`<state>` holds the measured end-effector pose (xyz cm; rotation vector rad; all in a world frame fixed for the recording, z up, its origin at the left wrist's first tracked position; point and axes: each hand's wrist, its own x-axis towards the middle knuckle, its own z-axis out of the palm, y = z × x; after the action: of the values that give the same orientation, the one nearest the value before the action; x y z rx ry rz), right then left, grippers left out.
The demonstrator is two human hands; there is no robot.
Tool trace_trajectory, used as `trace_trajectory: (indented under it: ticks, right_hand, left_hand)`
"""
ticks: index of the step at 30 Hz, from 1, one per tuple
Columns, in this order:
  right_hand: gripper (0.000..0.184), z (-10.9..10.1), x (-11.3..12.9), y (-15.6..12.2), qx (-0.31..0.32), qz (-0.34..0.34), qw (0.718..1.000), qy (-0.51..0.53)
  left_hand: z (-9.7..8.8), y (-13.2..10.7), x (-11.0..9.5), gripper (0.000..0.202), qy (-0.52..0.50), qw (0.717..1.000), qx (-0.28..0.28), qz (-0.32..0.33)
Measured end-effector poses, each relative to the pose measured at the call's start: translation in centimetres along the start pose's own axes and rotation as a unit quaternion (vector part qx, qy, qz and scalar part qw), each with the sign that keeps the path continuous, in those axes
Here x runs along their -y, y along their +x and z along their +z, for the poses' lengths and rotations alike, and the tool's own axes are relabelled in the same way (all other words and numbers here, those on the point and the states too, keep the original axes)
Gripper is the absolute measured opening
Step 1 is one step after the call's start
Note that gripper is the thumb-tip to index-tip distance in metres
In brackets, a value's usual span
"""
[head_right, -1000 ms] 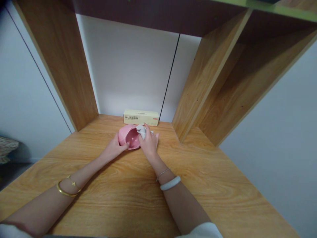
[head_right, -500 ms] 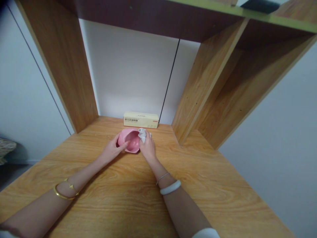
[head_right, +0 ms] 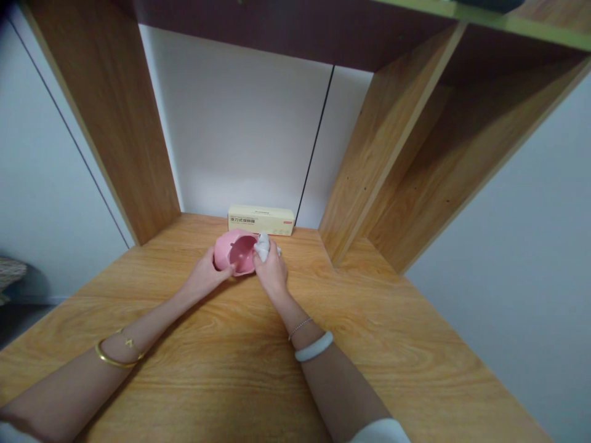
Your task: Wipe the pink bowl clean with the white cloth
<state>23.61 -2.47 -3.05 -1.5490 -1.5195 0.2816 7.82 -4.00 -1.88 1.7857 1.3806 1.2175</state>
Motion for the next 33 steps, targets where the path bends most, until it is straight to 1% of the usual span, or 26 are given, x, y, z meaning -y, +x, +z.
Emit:
trace_trajectory:
  ticks: [2,4,7,9,11,13,15,17,19,25,30,33]
  right_hand:
    - [0.05,-0.4,0.3,0.0,-0.02,0.013,1.0,-0.019]
    - [0.053,-0.6,0.5,0.0,-0.031,0.01,0.999,-0.029]
    - [0.056,-0.6,0.7,-0.1,-0.009,-0.005,0.998,-0.055]
    - [0.058,-0.4,0.7,-0.2,0.013,-0.002,0.996,-0.086]
    - [0.055,-0.4,0.7,-0.4,0.023,0.007,0.994,-0.107]
    - [0.05,-0.6,1.0,-0.5,0.008,0.001,0.994,-0.105]
    - [0.047,-0.9,1.3,-0.6,-0.025,-0.032,0.995,-0.093]
    - [0.046,-1.1,1.6,-0.6,-0.054,-0.071,0.992,-0.085]
    - [0.046,-1.3,1.6,-0.6,-0.061,-0.086,0.991,-0.083]
    - [0.048,-0.9,1.0,-0.3,-0.04,-0.032,0.994,-0.091]
    - [0.048,-0.7,0.9,-0.1,-0.029,-0.024,0.996,-0.087]
    - [0.047,-0.7,0.8,-0.1,-0.023,-0.014,0.997,-0.076]
  left_hand:
    - [-0.3,-0.1,-0.5,0.057,0.045,0.999,0.0,-0.012]
    - [-0.5,-0.2,-0.9,0.056,0.063,0.998,0.006,-0.013]
    - [-0.5,-0.2,-1.0,0.057,0.058,0.998,0.012,-0.009]
    - [-0.4,-0.2,-0.8,0.058,0.054,0.998,0.016,-0.005]
    - [-0.4,-0.1,-0.6,0.059,0.058,0.998,0.022,0.007]
    - [-0.4,-0.2,-0.5,0.058,0.062,0.997,0.026,0.024]
    - [-0.3,-0.2,-0.6,0.056,0.06,0.997,0.031,0.033]
    - [-0.3,-0.3,-0.7,0.055,0.061,0.997,0.036,0.029]
    - [-0.3,-0.3,-0.8,0.056,0.068,0.997,0.041,0.021]
    - [-0.2,-0.2,-0.5,0.058,0.046,0.997,0.047,0.036]
    - [-0.2,0.0,0.1,0.054,0.036,0.998,0.045,0.016]
    - [-0.2,0.1,0.1,0.053,0.028,0.999,0.041,0.016]
